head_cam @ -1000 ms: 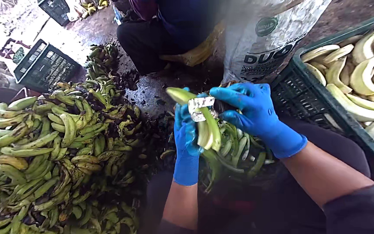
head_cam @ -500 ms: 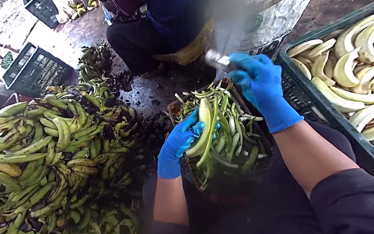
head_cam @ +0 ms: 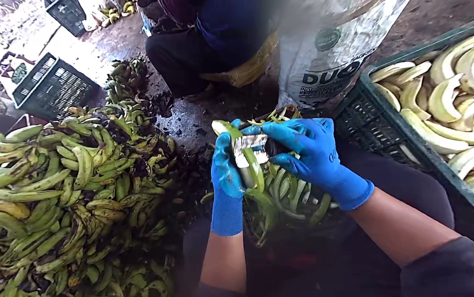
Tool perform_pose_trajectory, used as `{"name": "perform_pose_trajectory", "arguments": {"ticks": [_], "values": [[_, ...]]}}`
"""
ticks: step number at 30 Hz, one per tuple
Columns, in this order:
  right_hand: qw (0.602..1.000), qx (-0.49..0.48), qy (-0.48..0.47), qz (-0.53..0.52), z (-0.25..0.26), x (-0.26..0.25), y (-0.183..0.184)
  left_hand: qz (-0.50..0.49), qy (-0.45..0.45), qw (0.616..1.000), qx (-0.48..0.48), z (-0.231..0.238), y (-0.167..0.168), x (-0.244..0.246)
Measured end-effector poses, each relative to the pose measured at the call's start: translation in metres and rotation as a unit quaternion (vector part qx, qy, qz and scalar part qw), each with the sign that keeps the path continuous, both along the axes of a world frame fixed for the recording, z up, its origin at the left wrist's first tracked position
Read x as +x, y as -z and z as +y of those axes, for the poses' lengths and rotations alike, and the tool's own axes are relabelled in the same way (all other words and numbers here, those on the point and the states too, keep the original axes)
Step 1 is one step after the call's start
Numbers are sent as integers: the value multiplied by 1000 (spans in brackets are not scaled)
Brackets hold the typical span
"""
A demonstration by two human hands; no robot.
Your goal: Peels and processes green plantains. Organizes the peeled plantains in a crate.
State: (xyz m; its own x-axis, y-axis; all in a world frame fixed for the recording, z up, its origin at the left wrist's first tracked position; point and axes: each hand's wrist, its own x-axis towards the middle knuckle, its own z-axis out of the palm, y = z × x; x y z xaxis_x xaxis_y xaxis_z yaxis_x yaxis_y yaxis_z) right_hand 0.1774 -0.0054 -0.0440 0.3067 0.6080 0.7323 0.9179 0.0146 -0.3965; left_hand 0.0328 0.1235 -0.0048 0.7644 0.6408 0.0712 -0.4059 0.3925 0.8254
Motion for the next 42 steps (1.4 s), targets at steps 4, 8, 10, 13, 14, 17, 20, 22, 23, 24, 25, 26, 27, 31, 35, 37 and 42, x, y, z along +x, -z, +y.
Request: {"name": "perform_pose_trajectory", "arguments": {"ticks": [4,8,10,13,14,17,20,22,23,24,25,26,27,31,35,37,42], "values": [[998,-58,-11,37,4,17,-4,173,-8,971,164,-9,6,-13],[949,-228,58,210,19,59,-12,105,77,985,113,-5,9,-11],[975,-162,69,138,16,44,-9,24,64,998,-10,13,12,-7],[998,-23,-48,-42,3,3,2,-159,155,943,-246,36,21,-8],[995,-4,-71,-75,2,-5,3,-192,182,924,-276,35,22,-8],[996,-39,-72,38,9,-12,-5,-108,100,973,-177,9,19,-3],[936,-100,-53,332,29,13,-7,-14,49,997,-55,-5,11,0],[876,-98,-49,470,34,33,2,-39,86,995,-44,4,12,1],[890,-104,-46,442,29,36,3,-49,101,992,-61,13,13,-1],[925,-110,-58,358,21,36,-1,-51,105,990,-84,21,14,-2],[955,-112,-92,257,10,34,-7,-46,102,988,-107,27,15,-4],[971,-112,-133,164,1,31,-11,-49,100,986,-126,30,16,-5],[975,-103,-174,97,-5,26,-12,-52,103,985,-126,31,16,-8],[973,-123,-182,69,-5,5,-8,-21,82,992,-96,17,12,-10],[984,-75,-158,29,0,4,-5,-38,102,990,-94,18,6,-10],[980,-69,-186,9,-3,7,-3,-38,103,991,-82,20,13,-15],[981,-100,-158,54,-4,-1,-10,-52,83,990,-101,10,15,-11]]}}
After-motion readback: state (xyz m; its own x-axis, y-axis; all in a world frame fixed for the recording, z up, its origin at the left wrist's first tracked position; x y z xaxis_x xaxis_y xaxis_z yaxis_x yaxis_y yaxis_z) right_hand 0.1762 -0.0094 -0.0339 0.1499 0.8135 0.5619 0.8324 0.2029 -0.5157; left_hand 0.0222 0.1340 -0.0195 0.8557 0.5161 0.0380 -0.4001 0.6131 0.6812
